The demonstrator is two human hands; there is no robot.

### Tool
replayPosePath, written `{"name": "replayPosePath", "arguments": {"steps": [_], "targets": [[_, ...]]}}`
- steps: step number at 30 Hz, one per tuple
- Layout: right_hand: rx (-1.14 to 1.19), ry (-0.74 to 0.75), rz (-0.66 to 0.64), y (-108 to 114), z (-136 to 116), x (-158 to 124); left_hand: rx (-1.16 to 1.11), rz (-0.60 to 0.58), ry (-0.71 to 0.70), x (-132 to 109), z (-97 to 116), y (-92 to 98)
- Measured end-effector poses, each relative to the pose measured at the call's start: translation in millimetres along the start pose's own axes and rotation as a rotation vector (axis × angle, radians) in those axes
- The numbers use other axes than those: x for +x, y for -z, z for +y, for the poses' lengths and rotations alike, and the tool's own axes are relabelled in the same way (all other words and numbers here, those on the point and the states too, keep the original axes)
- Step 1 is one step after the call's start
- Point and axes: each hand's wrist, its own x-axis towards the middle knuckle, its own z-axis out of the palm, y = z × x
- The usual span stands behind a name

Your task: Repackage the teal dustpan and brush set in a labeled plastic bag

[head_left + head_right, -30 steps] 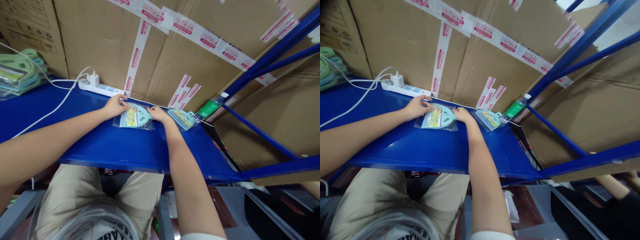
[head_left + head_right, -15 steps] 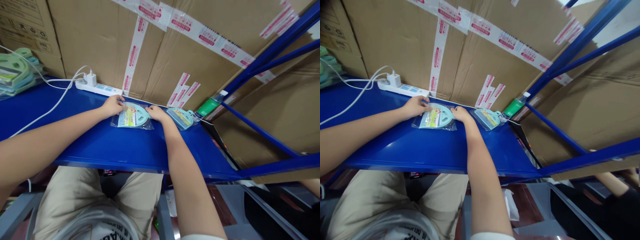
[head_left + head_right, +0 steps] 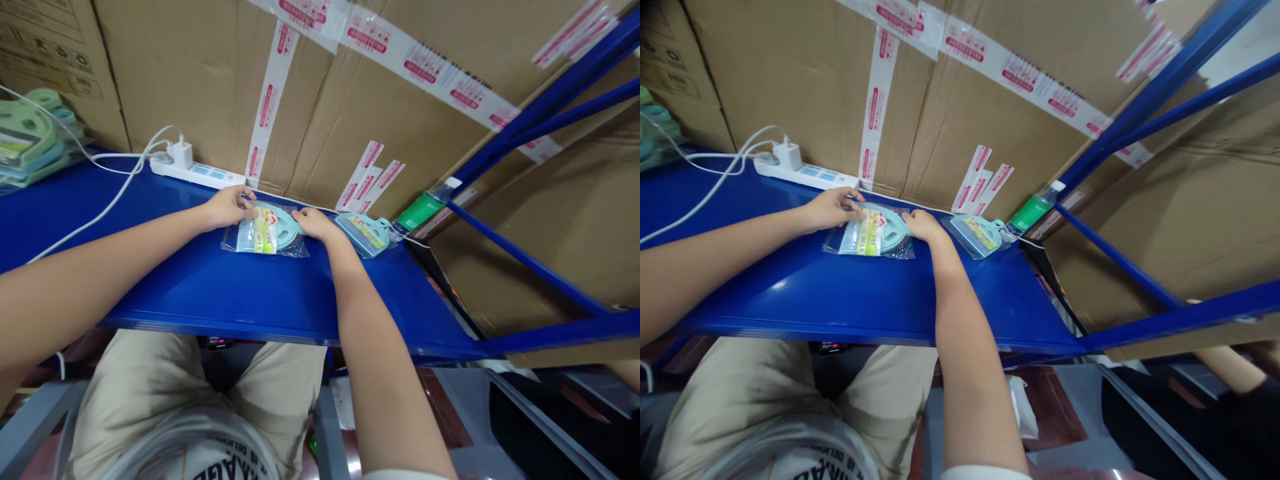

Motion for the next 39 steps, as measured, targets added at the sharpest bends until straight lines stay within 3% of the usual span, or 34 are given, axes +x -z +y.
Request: {"name": "replayPosePath", "arguments": {"steps": [6,10,13,21,27,33,39], "targets": [[0.007,-0.014,0.001,0,0,1,0.052,0.129,-0.009,3,-5,-4.1],[0.017,-0.017,0.000,1,2,0,0.138,0.057,0.001,2,-7,3.2],[0.033,-0.053,0.005,3,4,-1,0.256,-0.001,-0.076,3,-10,8.7],[0.318,-0.353,-0.062,21,11,-15,0.384,0.005,-0.167,2,-12,9.1],[0.546,-0.317,-0.202,33,22,-29,0.287,-0.051,-0.132,-3,-14,16.4],[0.551,-0.333,-0.151,31,20,-28,0.362,-0.075,-0.200,-1,-18,17.6],[0.571,-0.369,-0.061,28,19,-27,0.385,-0.102,-0.161,-4,-14,17.9]]}}
